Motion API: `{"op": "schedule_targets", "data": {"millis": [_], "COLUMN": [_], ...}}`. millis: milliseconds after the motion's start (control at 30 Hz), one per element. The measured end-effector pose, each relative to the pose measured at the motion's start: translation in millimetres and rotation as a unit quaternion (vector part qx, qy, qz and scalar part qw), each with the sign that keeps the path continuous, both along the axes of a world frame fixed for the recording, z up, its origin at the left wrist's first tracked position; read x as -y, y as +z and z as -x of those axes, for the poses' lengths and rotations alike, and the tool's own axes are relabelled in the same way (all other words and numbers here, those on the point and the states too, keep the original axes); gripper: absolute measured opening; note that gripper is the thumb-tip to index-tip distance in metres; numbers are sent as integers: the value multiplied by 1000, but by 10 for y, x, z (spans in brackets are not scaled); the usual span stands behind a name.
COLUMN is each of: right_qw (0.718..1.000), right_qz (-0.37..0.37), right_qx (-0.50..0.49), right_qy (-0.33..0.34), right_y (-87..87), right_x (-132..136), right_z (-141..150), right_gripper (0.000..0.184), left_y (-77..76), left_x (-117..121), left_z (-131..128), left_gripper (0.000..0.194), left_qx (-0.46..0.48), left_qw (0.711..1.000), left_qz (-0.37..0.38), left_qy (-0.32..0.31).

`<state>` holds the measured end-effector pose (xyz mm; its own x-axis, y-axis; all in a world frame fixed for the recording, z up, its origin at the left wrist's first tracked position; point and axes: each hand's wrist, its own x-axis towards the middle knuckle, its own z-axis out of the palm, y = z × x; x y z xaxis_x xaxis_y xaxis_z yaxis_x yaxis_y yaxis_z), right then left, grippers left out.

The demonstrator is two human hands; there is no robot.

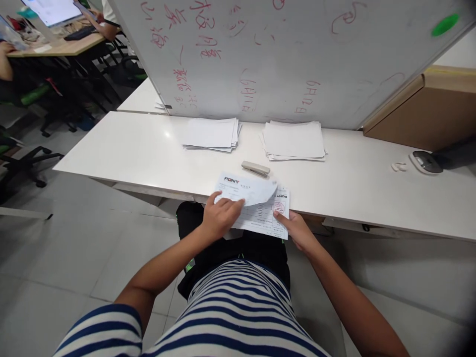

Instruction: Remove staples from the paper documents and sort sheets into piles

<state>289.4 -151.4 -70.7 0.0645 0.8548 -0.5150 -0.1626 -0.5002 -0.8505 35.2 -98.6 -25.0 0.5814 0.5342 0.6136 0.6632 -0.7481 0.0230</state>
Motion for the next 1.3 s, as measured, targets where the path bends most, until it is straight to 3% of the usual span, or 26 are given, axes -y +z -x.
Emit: {"op": "schedule_targets", "data": {"millis": [133, 300, 367, 433, 500, 600, 633, 700, 767, 833, 867, 900, 967, 1067, 1133, 1200, 1300], "right_qw": [999, 994, 995, 997, 999, 998, 997, 993, 984, 967, 954, 940, 910, 868, 848, 832, 812], "right_qz": [-14, -31, -22, -21, -30, -53, -61, -82, -111, -154, -181, -213, -289, -390, -424, -442, -468], "right_qx": [-34, -107, -98, -67, -31, 29, 50, 83, 119, 172, 202, 230, 262, 272, 289, 315, 337], "right_qy": [-23, -4, 0, -12, -19, -16, -8, 22, 66, 110, 125, 133, 139, 143, 134, 112, 94], "right_y": [46, 123, 113, 64, -8, -97, -107, -88, -18, 92, 158, 226, 357, 492, 512, 478, 377], "right_x": [-5, -19, -11, 7, 36, 97, 119, 160, 186, 189, 182, 171, 144, 108, 89, 70, 40], "right_z": [55, 74, 56, 30, -2, -49, -60, -77, -84, -88, -90, -93, -100, -111, -117, -125, -150], "right_gripper": [60, 77, 66, 56, 53, 53, 53, 54, 53, 48, 45, 41, 34, 31, 30, 27, 27], "left_y": [-117, -287, -308, -302, -294, -325, -347, -387, -396, -350, -309, -259, -157, -58, -43, -50, -64], "left_x": [277, 312, 289, 274, 278, 316, 333, 366, 387, 385, 371, 349, 280, 143, 57, -7, -54], "left_z": [-178, -300, -300, -256, -168, 10, 67, 156, 215, 256, 277, 299, 347, 415, 442, 449, 439], "left_gripper": [16, 15, 17, 32, 39, 31, 30, 35, 45, 51, 53, 53, 46, 27, 27, 29, 26], "left_qx": [2, -20, -33, -37, -14, 93, 148, 266, 360, 402, 408, 412, 417, 381, 331, 288, 241], "left_qw": [998, 995, 993, 990, 989, 980, 964, 902, 810, 728, 709, 707, 746, 854, 908, 936, 952], "left_qz": [35, 72, 79, 94, 120, 173, 202, 301, 439, 547, 570, 571, 515, 353, 252, 194, 181], "left_qy": [-55, -65, -85, -103, -85, 37, 90, 160, 148, 97, 78, 68, 62, 7, -37, -53, -48]}}
